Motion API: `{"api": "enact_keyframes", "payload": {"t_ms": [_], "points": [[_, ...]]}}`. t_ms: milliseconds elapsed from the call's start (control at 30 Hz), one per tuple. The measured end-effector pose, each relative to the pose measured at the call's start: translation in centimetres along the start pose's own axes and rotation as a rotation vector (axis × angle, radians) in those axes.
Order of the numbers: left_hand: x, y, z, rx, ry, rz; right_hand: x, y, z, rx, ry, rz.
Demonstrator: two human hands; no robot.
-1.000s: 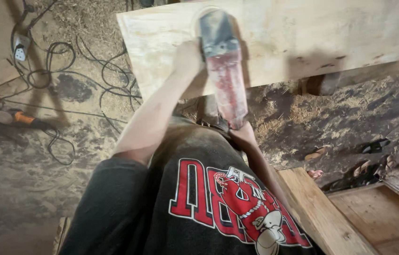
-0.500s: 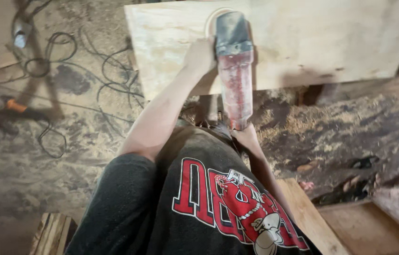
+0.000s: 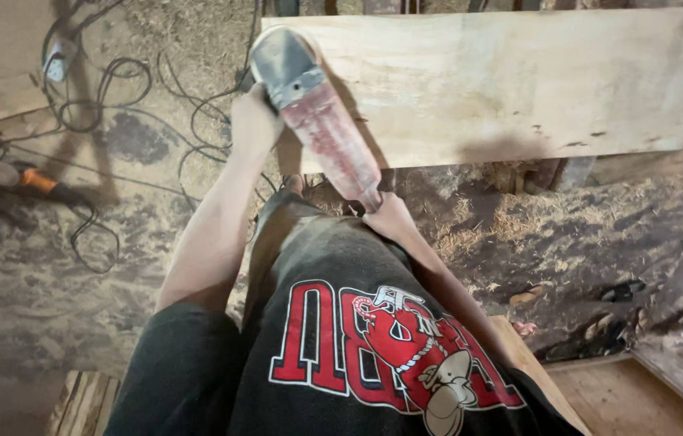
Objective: The person uses a handheld electric sander to smooth the surface of a large wooden board. They move the sander back and forth across the board's surface in a repetitive motion.
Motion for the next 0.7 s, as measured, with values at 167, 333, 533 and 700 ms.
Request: {"api": "enact_keyframes", "payload": {"t_ms": [167,333,533,700], "points": [[0.9,1.1,-0.1,0.011,0.033,0.003,0.9,0.4,0.9,-0.022,-0.036,0.025],[1.8,-0.8,-1.4,0.032,0.071,0.060,3.4,1.6,0.8,-0.129,-0.179,0.077],[0.9,-5.2,-4.7,0.060,-0.042,0.136,5.6,4.6,-0.7,-0.143,-0.290,0.058],[0.5,-10.2,-7.7,-0.019,-0.076,0.206,6.3,5.4,-4.5,-0.216,-0.353,0.018]]}}
Point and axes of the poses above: each hand's wrist, its own x-axis away from the middle knuckle, its own y-axis out of the back of the hand, z = x × y, the point moved 7 cm from there along -x, towards the middle knuckle, and after that the axes turned 4 degrees about -x, right-handed, at the moved point
